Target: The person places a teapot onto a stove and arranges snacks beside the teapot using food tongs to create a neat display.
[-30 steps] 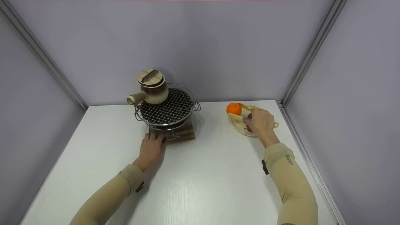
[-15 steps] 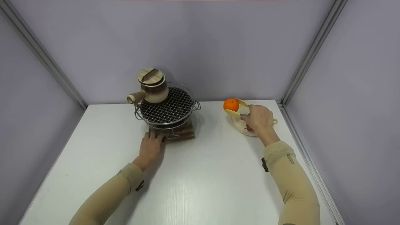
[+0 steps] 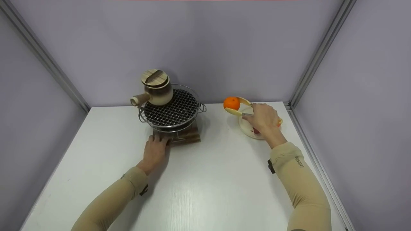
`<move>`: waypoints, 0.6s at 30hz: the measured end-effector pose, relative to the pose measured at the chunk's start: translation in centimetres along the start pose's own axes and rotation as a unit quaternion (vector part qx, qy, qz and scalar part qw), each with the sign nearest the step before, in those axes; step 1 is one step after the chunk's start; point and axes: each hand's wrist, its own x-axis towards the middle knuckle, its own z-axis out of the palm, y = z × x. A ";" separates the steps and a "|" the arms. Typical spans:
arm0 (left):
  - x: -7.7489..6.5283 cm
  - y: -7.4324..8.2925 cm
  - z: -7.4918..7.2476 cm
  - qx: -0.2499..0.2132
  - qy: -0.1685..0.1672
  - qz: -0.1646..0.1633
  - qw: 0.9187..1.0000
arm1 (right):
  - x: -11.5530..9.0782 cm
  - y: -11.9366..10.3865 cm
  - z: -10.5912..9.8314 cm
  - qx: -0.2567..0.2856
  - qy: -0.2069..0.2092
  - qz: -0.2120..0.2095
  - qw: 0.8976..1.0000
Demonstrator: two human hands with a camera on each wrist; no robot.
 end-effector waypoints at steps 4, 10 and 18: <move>-0.1 0.0 0.0 0.015 -0.011 -0.001 1.000 | -0.2 -0.7 -0.5 0.000 0.004 -0.002 1.000; 0.0 0.1 -0.1 0.022 -0.018 -0.006 1.000 | -0.2 -1.7 -1.1 0.004 0.006 -0.004 1.000; 0.1 0.0 0.0 0.018 -0.026 -0.007 0.999 | -0.2 -2.8 -1.9 0.012 0.002 -0.016 1.000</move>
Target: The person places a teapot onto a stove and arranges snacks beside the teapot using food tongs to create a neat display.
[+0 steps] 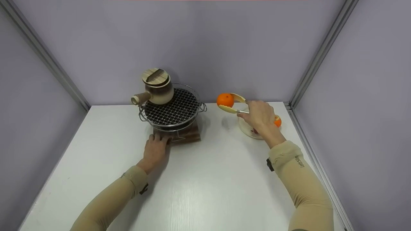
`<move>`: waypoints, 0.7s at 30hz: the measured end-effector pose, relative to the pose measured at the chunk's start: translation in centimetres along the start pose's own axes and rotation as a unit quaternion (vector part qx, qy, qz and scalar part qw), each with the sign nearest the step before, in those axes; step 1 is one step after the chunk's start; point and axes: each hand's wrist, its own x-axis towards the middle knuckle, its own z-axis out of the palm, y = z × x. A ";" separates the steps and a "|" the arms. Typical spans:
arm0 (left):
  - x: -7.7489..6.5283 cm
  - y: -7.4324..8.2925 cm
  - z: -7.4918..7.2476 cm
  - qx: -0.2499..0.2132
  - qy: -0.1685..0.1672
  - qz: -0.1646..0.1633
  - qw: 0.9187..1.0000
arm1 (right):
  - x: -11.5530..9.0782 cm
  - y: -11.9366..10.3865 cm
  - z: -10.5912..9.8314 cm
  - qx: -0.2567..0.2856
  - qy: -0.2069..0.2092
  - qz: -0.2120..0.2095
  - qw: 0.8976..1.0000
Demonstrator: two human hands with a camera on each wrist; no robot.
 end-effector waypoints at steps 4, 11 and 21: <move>0.0 -0.1 0.0 -0.003 -0.005 -0.002 1.000 | 0.0 -0.5 -0.3 0.005 -0.001 -0.007 1.000; -0.1 0.0 0.0 0.008 0.001 0.003 1.000 | 0.1 -1.2 -1.1 0.004 0.014 -0.021 1.000; -0.3 0.1 -0.1 -0.017 0.021 0.000 1.000 | 0.7 -3.2 -1.9 -0.001 0.036 -0.055 0.998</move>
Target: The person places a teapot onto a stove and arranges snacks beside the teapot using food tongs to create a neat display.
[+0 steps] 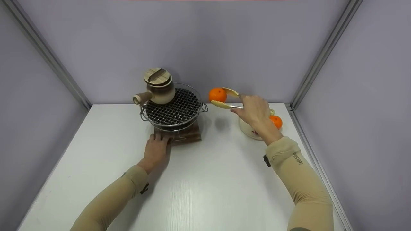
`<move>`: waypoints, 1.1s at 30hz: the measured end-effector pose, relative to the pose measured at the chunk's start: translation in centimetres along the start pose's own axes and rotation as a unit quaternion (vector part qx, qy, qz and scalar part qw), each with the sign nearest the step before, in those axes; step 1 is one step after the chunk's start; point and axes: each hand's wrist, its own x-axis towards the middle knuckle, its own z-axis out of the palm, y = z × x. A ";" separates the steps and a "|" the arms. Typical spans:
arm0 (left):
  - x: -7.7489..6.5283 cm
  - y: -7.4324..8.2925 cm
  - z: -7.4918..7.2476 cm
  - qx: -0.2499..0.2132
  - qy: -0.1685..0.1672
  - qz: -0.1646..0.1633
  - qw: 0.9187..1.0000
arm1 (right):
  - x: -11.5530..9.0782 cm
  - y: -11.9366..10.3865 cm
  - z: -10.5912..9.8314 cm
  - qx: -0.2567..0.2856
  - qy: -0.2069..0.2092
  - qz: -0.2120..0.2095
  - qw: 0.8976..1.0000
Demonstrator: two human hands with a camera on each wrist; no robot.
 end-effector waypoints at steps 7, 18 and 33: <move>-0.1 0.0 0.0 0.007 -0.020 -0.005 1.000 | 0.7 -1.0 -0.4 0.014 0.007 -0.009 1.000; -0.1 0.1 -0.2 0.008 -0.026 -0.009 1.000 | 2.3 -2.8 -0.6 0.019 0.006 -0.023 1.000; 0.2 0.0 0.0 0.019 -0.029 -0.007 0.999 | 4.7 -5.2 0.6 0.009 0.016 -0.057 0.998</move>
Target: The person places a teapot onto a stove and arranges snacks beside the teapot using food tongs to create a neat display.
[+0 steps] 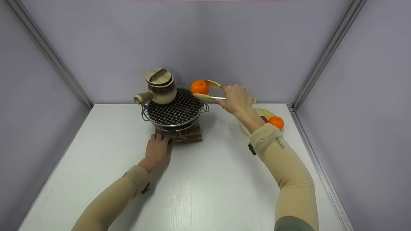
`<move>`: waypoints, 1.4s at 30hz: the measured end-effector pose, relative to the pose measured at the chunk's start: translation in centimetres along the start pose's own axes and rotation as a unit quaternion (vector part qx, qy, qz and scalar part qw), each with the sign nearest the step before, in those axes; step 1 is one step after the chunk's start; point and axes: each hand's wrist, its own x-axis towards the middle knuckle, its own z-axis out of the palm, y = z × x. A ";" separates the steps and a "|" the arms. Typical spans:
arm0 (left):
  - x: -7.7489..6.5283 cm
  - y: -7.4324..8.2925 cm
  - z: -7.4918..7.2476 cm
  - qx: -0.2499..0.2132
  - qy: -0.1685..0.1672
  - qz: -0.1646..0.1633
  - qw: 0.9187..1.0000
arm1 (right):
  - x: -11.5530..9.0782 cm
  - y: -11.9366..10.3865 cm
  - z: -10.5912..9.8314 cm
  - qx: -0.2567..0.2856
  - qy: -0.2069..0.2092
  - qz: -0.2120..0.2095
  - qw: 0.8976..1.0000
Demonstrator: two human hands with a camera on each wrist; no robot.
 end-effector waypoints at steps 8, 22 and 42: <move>0.1 0.0 -0.1 0.005 -0.012 -0.001 1.000 | 1.3 -0.8 0.6 -0.001 -0.016 0.008 1.000; 0.2 0.1 0.1 -0.002 0.005 -0.005 1.000 | 2.6 -1.4 2.2 -0.008 -0.040 0.020 0.999; 0.1 0.3 -0.2 0.000 0.000 -0.014 1.000 | 3.9 -3.8 3.8 -0.012 -0.061 0.024 0.998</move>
